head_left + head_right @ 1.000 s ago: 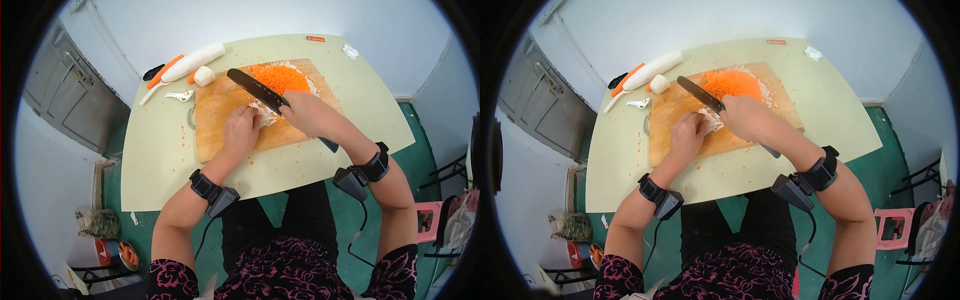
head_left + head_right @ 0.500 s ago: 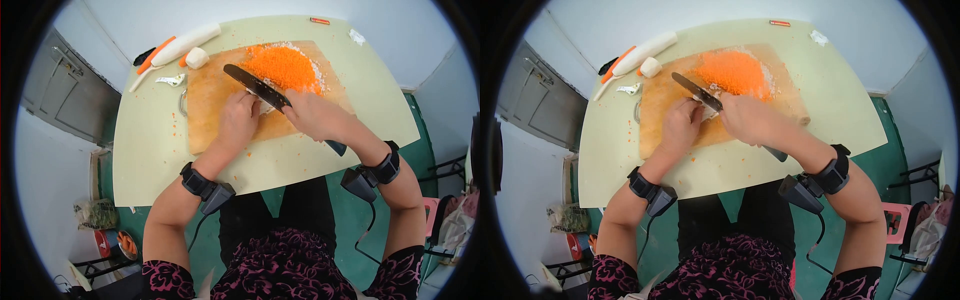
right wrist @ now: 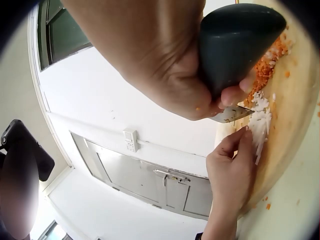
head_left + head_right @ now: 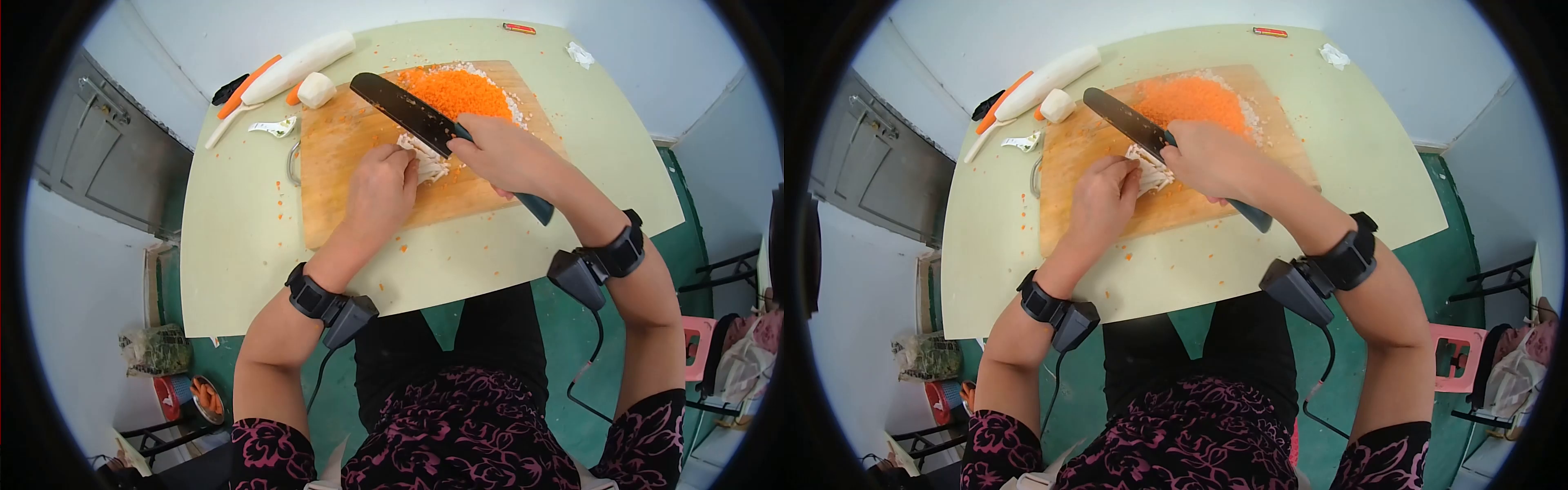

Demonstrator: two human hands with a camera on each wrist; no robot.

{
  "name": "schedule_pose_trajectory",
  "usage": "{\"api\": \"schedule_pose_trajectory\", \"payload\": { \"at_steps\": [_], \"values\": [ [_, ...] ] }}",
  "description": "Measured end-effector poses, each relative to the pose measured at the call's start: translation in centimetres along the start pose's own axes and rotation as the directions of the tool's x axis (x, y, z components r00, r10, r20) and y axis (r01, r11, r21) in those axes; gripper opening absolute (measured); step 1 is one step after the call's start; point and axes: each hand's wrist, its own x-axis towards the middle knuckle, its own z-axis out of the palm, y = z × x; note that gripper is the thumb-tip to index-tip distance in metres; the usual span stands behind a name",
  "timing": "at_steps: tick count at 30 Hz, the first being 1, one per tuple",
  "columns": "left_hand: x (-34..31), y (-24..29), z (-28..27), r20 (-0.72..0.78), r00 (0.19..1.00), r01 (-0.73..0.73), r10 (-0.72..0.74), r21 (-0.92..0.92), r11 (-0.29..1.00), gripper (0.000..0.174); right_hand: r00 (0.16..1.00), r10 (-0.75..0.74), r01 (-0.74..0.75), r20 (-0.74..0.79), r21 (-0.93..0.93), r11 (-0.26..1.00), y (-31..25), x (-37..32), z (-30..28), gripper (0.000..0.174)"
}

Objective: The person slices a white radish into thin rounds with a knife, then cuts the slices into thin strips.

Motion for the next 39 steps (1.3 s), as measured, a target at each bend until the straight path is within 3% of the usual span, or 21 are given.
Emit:
{"api": "schedule_pose_trajectory", "payload": {
  "at_steps": [12,18,21,24,27,33,39],
  "values": [
    [0.0,-0.1,0.1,-0.010,1.000,0.023,-0.023,0.021,1.000,0.007,0.999,-0.039,0.037,-0.009,-0.140,0.989,0.2,-2.6,1.1,0.025],
    [0.0,-0.1,0.3,-0.010,1.000,0.011,-0.011,0.029,1.000,0.006,0.993,0.059,-0.058,0.099,-0.010,0.998,-0.6,-2.5,0.7,0.024],
    [0.0,0.1,0.3,-0.014,1.000,-0.004,0.005,0.035,0.999,0.006,0.994,0.026,-0.014,0.110,-0.104,0.995,-0.3,-1.6,1.1,0.025],
    [-0.1,0.1,0.3,0.002,1.000,-0.002,0.002,0.038,0.999,0.006,0.992,-0.027,0.037,0.121,-0.083,0.996,-0.2,0.0,1.7,0.026],
    [0.1,0.0,0.1,0.024,1.000,0.001,-0.002,0.034,0.999,0.007,0.994,-0.103,0.109,0.047,-0.150,0.983,-0.3,1.5,2.3,0.025],
    [-0.1,0.0,0.0,-0.005,1.000,0.007,-0.007,-0.001,1.000,0.009,0.998,0.050,-0.052,0.046,0.057,0.997,-0.1,0.7,0.4,0.026],
    [0.0,0.0,-0.3,-0.010,0.999,0.039,-0.039,0.015,0.999,0.008,1.000,0.027,-0.026,0.011,-0.062,0.998,-1.5,-2.5,-0.2,0.027]
  ]
}}
